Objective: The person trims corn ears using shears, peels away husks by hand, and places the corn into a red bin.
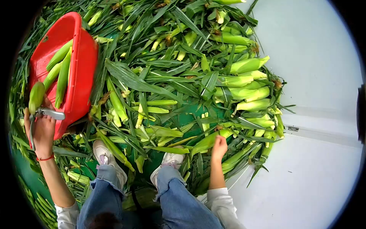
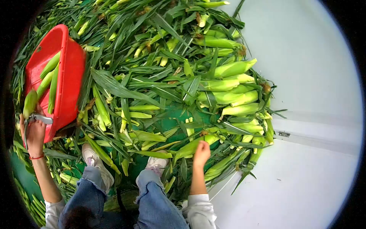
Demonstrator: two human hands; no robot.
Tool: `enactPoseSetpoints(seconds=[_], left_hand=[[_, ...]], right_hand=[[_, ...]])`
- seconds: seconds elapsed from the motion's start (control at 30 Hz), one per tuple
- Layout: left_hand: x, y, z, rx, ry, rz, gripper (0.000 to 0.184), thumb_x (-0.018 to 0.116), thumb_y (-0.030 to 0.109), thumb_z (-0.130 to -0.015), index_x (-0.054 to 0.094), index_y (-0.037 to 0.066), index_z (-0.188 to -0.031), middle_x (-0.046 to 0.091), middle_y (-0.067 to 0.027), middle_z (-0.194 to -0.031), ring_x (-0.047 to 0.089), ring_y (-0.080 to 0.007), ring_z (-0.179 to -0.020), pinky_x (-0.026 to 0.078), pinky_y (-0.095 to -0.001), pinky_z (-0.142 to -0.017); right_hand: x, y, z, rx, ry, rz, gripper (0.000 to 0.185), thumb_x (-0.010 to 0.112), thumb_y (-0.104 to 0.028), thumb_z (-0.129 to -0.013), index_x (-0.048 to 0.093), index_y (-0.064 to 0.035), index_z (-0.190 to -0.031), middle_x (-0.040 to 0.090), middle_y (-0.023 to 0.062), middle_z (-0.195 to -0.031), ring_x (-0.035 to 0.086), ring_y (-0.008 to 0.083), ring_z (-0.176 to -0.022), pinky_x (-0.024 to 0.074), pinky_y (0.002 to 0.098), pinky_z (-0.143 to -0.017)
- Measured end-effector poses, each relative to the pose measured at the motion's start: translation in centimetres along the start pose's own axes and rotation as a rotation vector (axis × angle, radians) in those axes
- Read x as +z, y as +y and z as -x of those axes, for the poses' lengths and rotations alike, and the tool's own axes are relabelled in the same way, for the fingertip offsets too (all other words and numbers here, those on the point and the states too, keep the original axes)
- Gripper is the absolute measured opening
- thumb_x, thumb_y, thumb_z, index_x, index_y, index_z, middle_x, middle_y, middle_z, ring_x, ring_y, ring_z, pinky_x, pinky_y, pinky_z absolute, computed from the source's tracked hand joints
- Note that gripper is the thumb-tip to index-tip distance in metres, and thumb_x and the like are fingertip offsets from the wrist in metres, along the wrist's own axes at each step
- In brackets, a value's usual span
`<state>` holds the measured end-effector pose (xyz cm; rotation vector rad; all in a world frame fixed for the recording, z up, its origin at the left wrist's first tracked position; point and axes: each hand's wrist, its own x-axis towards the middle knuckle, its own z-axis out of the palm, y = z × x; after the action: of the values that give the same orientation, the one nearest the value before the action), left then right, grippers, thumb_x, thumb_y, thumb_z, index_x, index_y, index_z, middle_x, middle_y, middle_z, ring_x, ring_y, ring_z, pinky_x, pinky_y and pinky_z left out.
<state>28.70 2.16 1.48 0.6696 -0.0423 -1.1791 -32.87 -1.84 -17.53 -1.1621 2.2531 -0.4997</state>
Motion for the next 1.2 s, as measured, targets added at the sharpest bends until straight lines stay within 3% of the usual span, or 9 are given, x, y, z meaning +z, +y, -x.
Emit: enactPoseSetpoints(seconds=[0.13,0.27,0.37,0.43,0.57,0.7,0.77,0.9,1.2], left_hand=[[3.0,-4.5,1.8,-0.075,0.036,-0.059,0.071,0.053,0.045,-0.088,0.029,0.0,-0.138,0.044,-0.0169,-0.13,0.04,-0.0277,-0.124,0.032,-0.0431,-0.105],[7.4,-10.0,3.7,-0.34,-0.159,-0.303,0.078,0.062,0.024,-0.076,0.024,0.011,-0.143,0.053,-0.0136,-0.116,0.053,-0.0249,-0.108,0.044,-0.0414,-0.092],[7.6,-12.9,3.7,-0.293,-0.216,-0.807,0.091,0.055,-0.006,-0.059,0.022,0.008,-0.142,0.055,-0.0102,-0.102,0.054,-0.0188,-0.09,0.044,-0.0327,-0.083],[7.3,-14.0,3.3,0.088,-0.604,-1.329,0.077,0.055,-0.005,-0.065,0.03,0.005,-0.137,0.054,-0.0111,-0.102,0.053,-0.0189,-0.087,0.043,-0.0308,-0.08],[11.0,-15.9,2.1,0.455,-1.024,-1.817,0.057,0.08,0.023,-0.062,0.051,0.008,-0.109,0.051,-0.0147,-0.11,0.056,-0.031,-0.091,0.046,-0.0399,-0.079],[7.4,-17.5,1.6,-0.496,-0.944,-1.682,0.055,0.076,0.02,-0.067,0.045,0.007,-0.111,0.057,-0.0145,-0.089,0.06,-0.0327,-0.089,0.05,-0.0374,-0.073],[5.2,-18.3,2.4,-0.41,-0.788,-1.486,0.047,0.073,0.02,-0.07,0.045,0.006,-0.105,0.055,-0.0119,-0.074,0.06,-0.0284,-0.072,0.048,-0.0362,-0.065],[3.6,-19.3,3.7,-0.37,-0.644,-1.367,0.044,0.073,0.022,-0.071,0.043,0.006,-0.098,0.052,-0.0098,-0.072,0.054,-0.0189,-0.063,0.043,-0.0327,-0.056],[2.7,-18.9,4.7,-0.634,-0.086,-0.552,0.041,0.057,-0.001,-0.072,0.052,0.001,-0.113,0.061,-0.0062,-0.091,0.06,-0.0154,-0.072,0.051,-0.0285,-0.063]], right_hand=[[-0.6,-1.0,-0.1,0.592,-0.015,-0.407,0.061,0.063,-0.03,-0.086,0.037,-0.0012,-0.132,0.052,0.016,-0.119,0.056,0.0252,-0.099,0.0468,0.0385,-0.081],[1.7,-2.5,-0.5,0.474,-0.006,-0.524,0.076,0.069,-0.028,-0.081,0.025,-0.0014,-0.138,0.044,0.0161,-0.127,0.049,0.0292,-0.111,0.043,0.0412,-0.089],[0.7,-7.6,5.1,0.032,-0.21,-0.573,0.075,0.073,-0.016,-0.074,0.032,-0.0041,-0.135,0.048,0.0141,-0.124,0.048,0.0322,-0.108,0.0433,0.0419,-0.087],[-0.4,-11.9,7.4,-0.723,-0.145,0.108,0.074,0.074,-0.009,-0.064,0.041,-0.008,-0.131,0.049,0.0132,-0.118,0.047,0.0339,-0.106,0.042,0.0418,-0.088],[-1.9,-20.9,8.6,-1.334,-0.455,0.404,0.067,0.075,-0.015,-0.055,0.055,-0.017,-0.119,0.051,0.006,-0.114,0.047,0.0295,-0.103,0.0388,0.0442,-0.092],[-2.2,-24.4,8.4,-1.362,-0.39,0.476,0.069,0.074,-0.016,-0.059,0.051,-0.0176,-0.124,0.049,0.005,-0.126,0.044,0.0297,-0.116,0.0322,0.0471,-0.102],[-0.9,-22.3,8.1,-1.204,-0.059,0.27,0.056,0.067,-0.01,-0.072,0.048,-0.0127,-0.125,0.045,0.0111,-0.129,0.047,0.0282,-0.114,0.0328,0.0475,-0.101],[4.2,-19.0,10.2,0.102,-0.501,-1.06,0.04,0.054,-0.006,-0.087,0.04,-0.0028,-0.124,0.045,0.01,-0.122,0.049,0.0186,-0.108,0.0402,0.0332,-0.095],[4.6,-21.7,12.0,0.197,-0.873,-1.398,0.059,0.061,-0.039,-0.083,0.041,-0.0097,-0.129,0.049,0.0073,-0.127,0.046,0.0265,-0.118,0.0375,0.0423,-0.101]])
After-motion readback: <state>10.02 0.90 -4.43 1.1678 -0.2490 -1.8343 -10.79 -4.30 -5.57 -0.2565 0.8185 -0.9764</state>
